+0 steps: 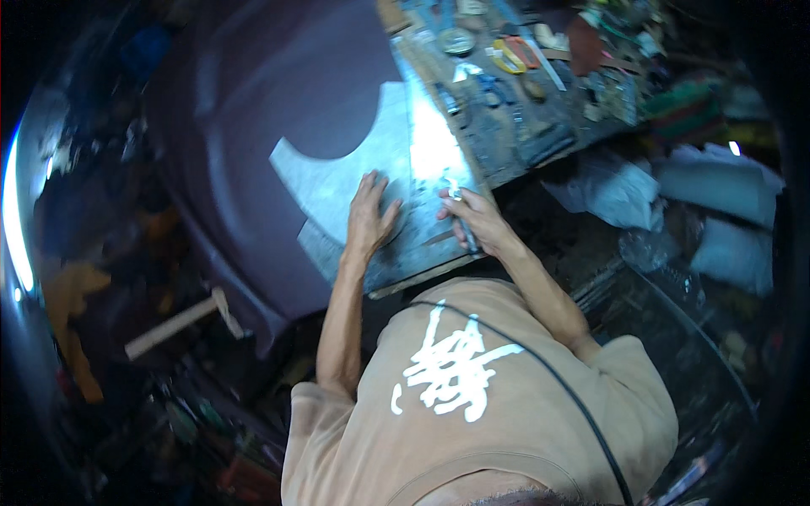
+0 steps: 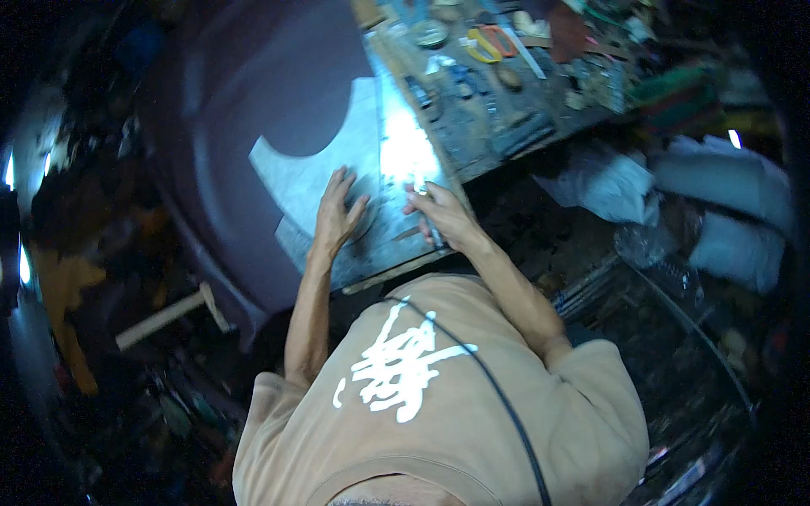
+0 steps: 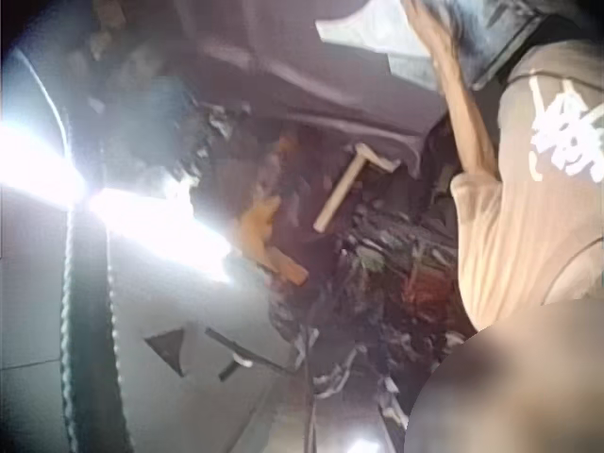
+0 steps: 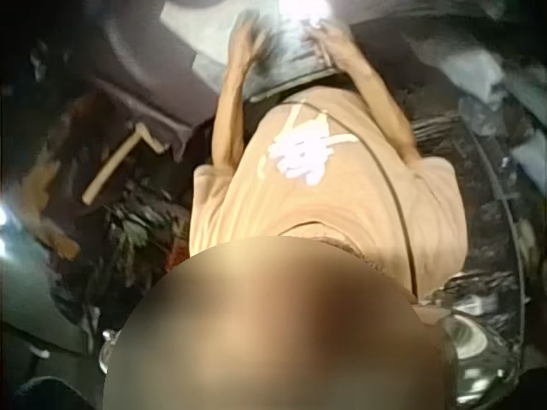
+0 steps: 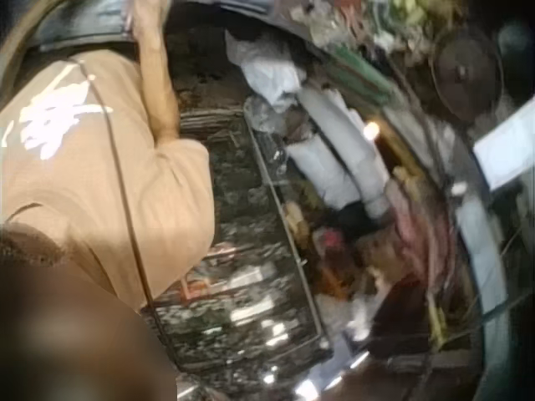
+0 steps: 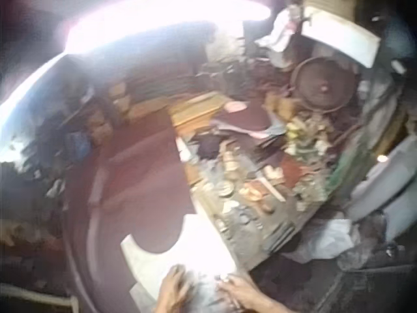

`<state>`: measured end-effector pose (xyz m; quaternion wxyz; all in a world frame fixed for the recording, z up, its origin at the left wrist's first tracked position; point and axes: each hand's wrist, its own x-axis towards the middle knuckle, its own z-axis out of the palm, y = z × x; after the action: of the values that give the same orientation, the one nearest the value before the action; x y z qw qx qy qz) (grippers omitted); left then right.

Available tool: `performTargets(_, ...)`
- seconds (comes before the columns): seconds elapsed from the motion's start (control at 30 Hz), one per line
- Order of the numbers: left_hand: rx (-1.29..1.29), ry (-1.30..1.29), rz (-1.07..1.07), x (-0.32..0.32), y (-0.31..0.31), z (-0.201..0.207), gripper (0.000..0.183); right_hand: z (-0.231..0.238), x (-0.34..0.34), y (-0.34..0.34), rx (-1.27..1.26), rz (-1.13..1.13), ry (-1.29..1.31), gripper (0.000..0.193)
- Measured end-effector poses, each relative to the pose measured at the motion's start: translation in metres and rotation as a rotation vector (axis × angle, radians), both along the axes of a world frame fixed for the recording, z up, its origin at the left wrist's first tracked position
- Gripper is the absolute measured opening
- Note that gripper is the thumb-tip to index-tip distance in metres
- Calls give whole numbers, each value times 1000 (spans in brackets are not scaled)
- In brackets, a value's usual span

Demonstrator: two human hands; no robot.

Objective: Cutting shoe components from a large sheet of leather using a metal template and a hand-held knife.

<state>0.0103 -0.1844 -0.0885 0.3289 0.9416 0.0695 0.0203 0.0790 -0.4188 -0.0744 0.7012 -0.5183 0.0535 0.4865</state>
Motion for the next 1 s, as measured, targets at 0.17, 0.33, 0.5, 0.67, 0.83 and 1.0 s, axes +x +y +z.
performTargets(0.17, 142, -63, 227, -58, 23, -5, 58, 0, -33, 30, -124, 28, -73, 50)
performTargets(0.33, 155, -37, 59, -80, 8, -1, 74, 9, -52, 55, -56, -366, -16, 54)
performTargets(0.5, 163, -39, -30, -81, 13, -9, 84, -20, -67, 80, -47, -451, 66, 30)
performTargets(0.67, 169, -146, -110, -76, 10, -12, 79, -9, -65, 88, -40, -368, 56, 23)
performTargets(0.83, 142, -309, -59, -59, 27, -28, 51, 8, -65, 107, -45, -275, -193, 35)
performTargets(1.0, 328, -283, 48, -56, 67, 13, 64, 3, -88, 104, -148, -485, -286, 36)
